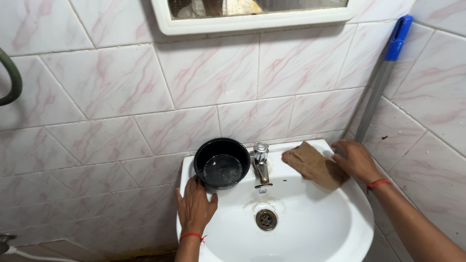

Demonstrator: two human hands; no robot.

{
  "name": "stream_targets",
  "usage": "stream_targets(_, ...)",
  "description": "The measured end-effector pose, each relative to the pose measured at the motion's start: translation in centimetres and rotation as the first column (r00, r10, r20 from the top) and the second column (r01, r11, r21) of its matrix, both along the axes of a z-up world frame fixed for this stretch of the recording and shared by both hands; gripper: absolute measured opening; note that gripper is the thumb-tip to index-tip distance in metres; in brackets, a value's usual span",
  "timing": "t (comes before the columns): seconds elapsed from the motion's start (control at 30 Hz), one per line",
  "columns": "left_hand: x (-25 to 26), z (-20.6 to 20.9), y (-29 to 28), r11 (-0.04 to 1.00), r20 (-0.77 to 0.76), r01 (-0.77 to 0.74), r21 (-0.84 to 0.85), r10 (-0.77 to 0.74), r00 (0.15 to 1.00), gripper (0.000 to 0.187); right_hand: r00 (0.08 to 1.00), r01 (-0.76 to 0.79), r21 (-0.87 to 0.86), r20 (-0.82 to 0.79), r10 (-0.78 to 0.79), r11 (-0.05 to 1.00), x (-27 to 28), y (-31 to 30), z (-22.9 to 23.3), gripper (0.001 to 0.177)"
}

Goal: The person washes a cloth under running water in a bathroom sink, then uses the wet cloth to wipe the sink basin, faucet, and a black bowl. The person repeatedly rinses and wrings the cloth while scrubbing the surfaces.

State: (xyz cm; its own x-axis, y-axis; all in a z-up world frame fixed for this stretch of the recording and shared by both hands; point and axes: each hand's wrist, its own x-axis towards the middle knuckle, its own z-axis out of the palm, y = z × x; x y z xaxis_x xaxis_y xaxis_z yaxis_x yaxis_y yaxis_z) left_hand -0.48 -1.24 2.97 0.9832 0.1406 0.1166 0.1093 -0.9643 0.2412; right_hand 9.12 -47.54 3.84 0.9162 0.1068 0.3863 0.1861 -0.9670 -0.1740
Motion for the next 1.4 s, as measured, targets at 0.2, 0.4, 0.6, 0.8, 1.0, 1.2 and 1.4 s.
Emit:
stream_targets(0.2,0.6,-1.7,-0.1,0.985,-0.006,0.051,0.168,-0.051,0.999,0.072,0.994,-0.097,0.322,-0.009,0.106,0.942,0.1,3.4,-4.5,0.064)
stream_targets(0.4,0.8,-2.2,-0.1,0.978,-0.031,0.046,0.204,-0.041,0.999,0.071,0.973,0.001,-0.123,-0.227,-0.029,0.992,1.2,11.1,-5.7,0.074)
stream_targets(0.6,0.5,-1.7,-0.2,0.978,-0.039,0.059,0.202,-0.052,0.998,0.069,0.973,-0.201,-0.147,-0.146,0.180,0.968,0.8,15.4,-7.6,0.078)
stream_targets(0.8,0.5,-1.3,-0.4,0.985,-0.028,0.035,0.171,-0.030,0.999,0.070,0.944,-0.063,-0.117,-0.329,0.022,0.991,0.9,8.5,-4.8,0.075)
stream_targets(1.0,0.1,-1.1,-0.5,0.985,-0.015,0.026,0.170,-0.024,1.000,0.069,0.973,0.084,-0.354,-0.172,-0.153,0.931,-5.9,4.7,-4.4,0.075)
stream_targets(1.2,0.4,-1.0,-0.5,0.983,-0.050,0.030,0.180,-0.021,0.999,0.064,0.968,0.111,-0.222,-0.196,-0.155,0.969,-12.0,2.1,-5.0,0.081)
stream_targets(1.4,0.2,-0.7,-0.9,0.979,-0.060,0.040,0.202,-0.029,0.998,0.066,0.993,0.060,0.000,-0.101,-0.059,0.998,-7.5,0.8,-5.7,0.075)
